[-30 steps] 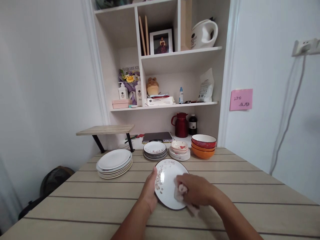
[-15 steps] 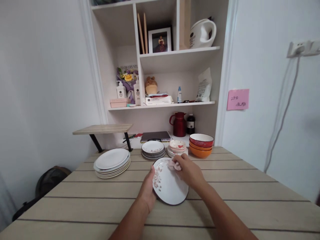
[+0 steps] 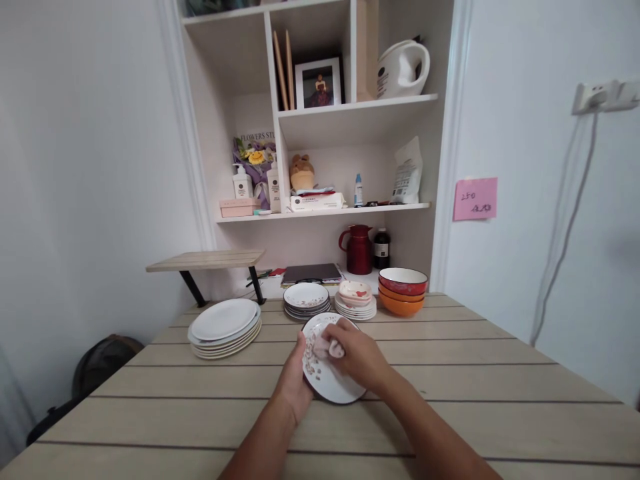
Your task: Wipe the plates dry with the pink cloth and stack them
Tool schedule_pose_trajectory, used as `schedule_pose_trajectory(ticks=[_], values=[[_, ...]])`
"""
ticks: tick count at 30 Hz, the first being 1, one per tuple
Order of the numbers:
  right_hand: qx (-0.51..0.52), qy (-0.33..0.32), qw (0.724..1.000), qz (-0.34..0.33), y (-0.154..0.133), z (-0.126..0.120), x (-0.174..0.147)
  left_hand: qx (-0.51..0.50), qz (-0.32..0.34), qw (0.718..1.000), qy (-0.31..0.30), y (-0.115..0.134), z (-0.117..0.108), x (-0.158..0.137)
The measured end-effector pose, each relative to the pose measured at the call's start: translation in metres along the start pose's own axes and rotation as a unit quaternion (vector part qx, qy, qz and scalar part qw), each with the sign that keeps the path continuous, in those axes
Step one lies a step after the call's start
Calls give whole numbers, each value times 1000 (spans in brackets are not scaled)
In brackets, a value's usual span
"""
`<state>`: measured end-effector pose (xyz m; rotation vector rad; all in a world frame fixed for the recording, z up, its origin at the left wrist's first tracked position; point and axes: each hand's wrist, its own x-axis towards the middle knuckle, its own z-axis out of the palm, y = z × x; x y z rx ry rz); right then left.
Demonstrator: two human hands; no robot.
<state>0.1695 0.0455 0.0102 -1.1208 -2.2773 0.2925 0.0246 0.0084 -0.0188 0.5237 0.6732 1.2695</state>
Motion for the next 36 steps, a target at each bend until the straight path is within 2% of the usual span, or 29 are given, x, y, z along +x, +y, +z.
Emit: schedule_pose_trajectory(ticks=[3,5,7,9,11,13,16,19,21,24,27,29,32,34,36], values=[[-24,40,997,62,14,-7,4,3,12,1000,12,-2,0,0],[-33,22,996,84,23,-12,-1,4,13,1000,18,-3,0,0],[-36,-31,997,67,25,-16,-10,3,9,1000,14,-4,-1,1],[-34,-86,995,24,19,-15,-18,-1,2,1000,3,-4,-2,2],[-29,-102,994,-19,6,-10,-23,-1,-2,1000,-9,-4,-2,2],[-20,-65,997,-38,-7,-4,-20,7,0,1000,-19,-3,-1,3],[-14,18,999,-34,-15,2,-8,31,7,999,-26,-5,0,3],[-21,74,997,4,-7,-1,3,59,15,998,-29,-7,1,2],[-30,87,995,33,2,-9,4,77,17,996,-35,-8,1,2],[-56,65,993,76,13,-24,-3,96,12,995,-38,-9,0,0],[-84,-5,991,104,16,-36,-16,99,6,994,-34,-9,-1,0],[-80,-74,991,81,12,-38,-24,92,5,995,-38,-8,-2,0],[-39,-142,989,-5,-4,-31,-30,80,-16,996,-44,-7,-1,0],[-19,-114,993,-36,-15,-23,-28,73,-29,996,-37,-6,-1,0],[-20,-61,998,-18,-20,-17,-22,64,-29,997,-32,-5,0,1]])
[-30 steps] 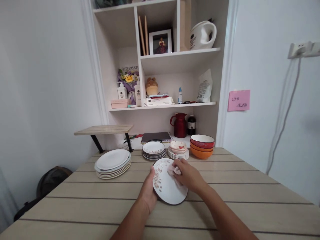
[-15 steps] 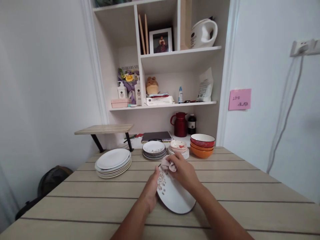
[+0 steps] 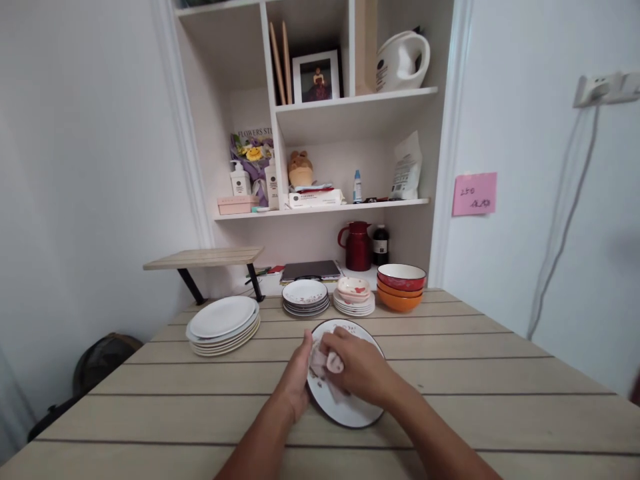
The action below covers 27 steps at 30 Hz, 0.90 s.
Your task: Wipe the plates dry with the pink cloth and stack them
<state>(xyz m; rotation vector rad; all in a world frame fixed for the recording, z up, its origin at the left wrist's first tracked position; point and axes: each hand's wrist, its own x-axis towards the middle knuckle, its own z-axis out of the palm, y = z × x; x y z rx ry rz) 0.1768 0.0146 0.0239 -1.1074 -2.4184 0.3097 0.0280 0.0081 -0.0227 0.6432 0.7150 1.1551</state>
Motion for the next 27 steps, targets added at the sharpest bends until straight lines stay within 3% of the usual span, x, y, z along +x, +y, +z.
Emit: schedule_pose_trajectory(ticks=[3,6,8,11,14,17,21,24,27], values=[[-6,63,997,53,8,-2,7,-6,4,1000,-6,0,0,0],[-8,68,994,87,23,-10,5,-2,10,1000,-18,0,0,0],[2,31,997,66,28,-12,1,-2,12,999,-29,-1,0,-1],[28,-40,999,-18,24,-8,-4,0,-4,1000,-27,-1,0,-1],[50,-10,998,-46,12,3,2,11,-19,1000,-4,0,0,0],[53,78,995,-14,7,9,13,9,-5,1000,-5,0,1,1],[17,133,990,36,17,4,21,6,20,1000,-13,-1,1,1],[-23,133,988,79,30,-6,16,8,24,1000,-13,-2,2,-1],[-48,82,989,109,39,-16,6,1,31,999,-11,-2,2,-3]])
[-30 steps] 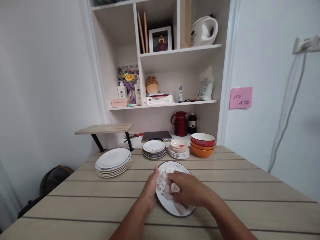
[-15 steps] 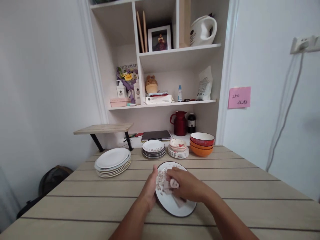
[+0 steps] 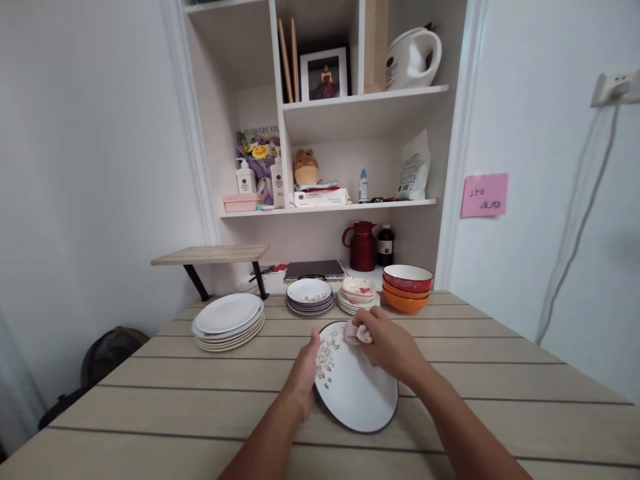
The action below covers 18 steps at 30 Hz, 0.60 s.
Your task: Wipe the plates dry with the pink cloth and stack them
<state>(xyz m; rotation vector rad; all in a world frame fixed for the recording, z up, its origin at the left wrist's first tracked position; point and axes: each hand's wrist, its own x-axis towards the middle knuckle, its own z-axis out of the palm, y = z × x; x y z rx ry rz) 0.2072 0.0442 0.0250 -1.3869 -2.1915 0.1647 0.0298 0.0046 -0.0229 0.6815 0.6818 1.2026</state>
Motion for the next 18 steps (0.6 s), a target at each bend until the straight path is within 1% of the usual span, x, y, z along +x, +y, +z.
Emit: schedule_pose_trajectory(ticks=[3,6,8,9,11,13,16,18], values=[[-1,-85,996,-16,6,-8,-7,-2,1,1000,0,-1,-2,0],[24,-182,981,-66,5,-10,-13,-7,4,1000,-8,-2,-4,1],[38,-224,968,-109,0,-8,-17,-10,0,1000,-13,-2,-5,2],[45,-231,963,-130,-5,-5,-18,-13,-5,1000,-15,-2,-5,3],[65,-218,960,-163,-16,1,-19,-20,-20,999,-14,-1,-5,4],[86,-169,967,-169,-29,8,-18,-22,-30,999,-3,-1,-5,5],[93,-80,982,-145,-40,17,-12,-15,-24,999,19,-1,-3,5],[85,-29,988,-123,-39,20,-5,-15,-16,1000,20,0,-3,6]])
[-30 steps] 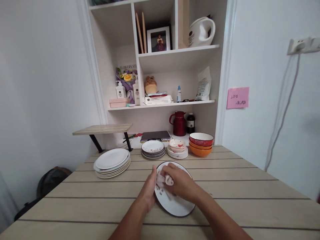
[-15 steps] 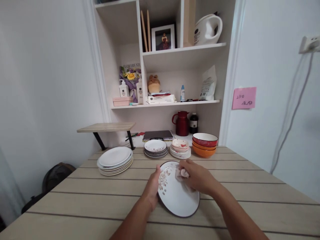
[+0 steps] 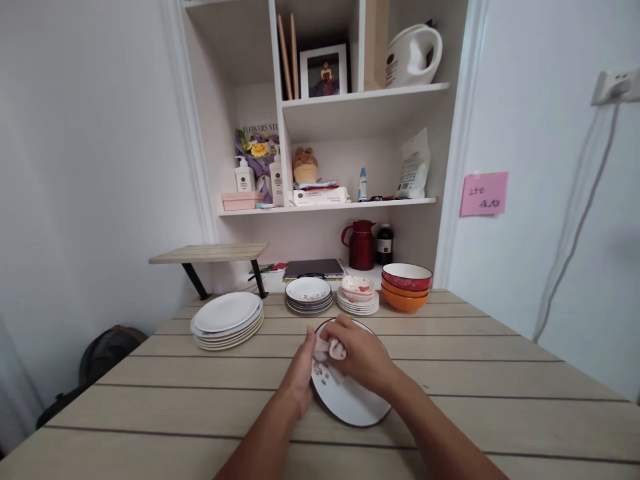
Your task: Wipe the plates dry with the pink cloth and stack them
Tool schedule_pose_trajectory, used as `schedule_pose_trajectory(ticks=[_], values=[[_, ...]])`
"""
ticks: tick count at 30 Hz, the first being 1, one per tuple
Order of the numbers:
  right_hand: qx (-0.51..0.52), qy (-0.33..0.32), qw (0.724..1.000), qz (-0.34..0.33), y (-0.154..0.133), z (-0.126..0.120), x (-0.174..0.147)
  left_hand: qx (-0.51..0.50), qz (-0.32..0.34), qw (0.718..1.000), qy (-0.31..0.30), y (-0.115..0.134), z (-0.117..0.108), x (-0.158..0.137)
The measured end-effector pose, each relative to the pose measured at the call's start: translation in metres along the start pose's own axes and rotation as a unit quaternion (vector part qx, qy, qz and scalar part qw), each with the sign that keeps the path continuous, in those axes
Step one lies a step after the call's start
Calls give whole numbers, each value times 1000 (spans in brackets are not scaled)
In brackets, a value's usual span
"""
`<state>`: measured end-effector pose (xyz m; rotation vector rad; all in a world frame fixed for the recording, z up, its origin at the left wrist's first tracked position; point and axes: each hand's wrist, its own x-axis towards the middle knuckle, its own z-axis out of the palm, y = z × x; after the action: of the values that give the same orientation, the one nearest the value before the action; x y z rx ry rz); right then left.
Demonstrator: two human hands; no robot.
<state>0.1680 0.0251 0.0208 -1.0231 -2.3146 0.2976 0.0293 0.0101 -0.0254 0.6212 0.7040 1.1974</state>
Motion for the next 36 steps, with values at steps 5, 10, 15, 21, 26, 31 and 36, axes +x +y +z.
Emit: schedule_pose_trajectory(ticks=[5,10,15,21,26,31,36], values=[[-48,75,991,95,24,-13,4,21,-2,999,-24,1,4,-4],[-123,-23,977,171,30,-34,-14,37,4,999,-20,2,7,-10],[-115,-191,971,90,11,-34,-29,30,-7,1000,-7,2,6,-10],[26,-147,988,-27,-8,-6,-18,13,-42,999,-4,3,4,-6],[27,37,998,38,1,1,0,12,-19,1000,-1,2,4,-4],[-49,104,984,139,27,-17,-1,15,4,999,-30,1,4,-5],[-52,21,987,150,32,-29,-12,5,16,999,-29,0,4,-7]])
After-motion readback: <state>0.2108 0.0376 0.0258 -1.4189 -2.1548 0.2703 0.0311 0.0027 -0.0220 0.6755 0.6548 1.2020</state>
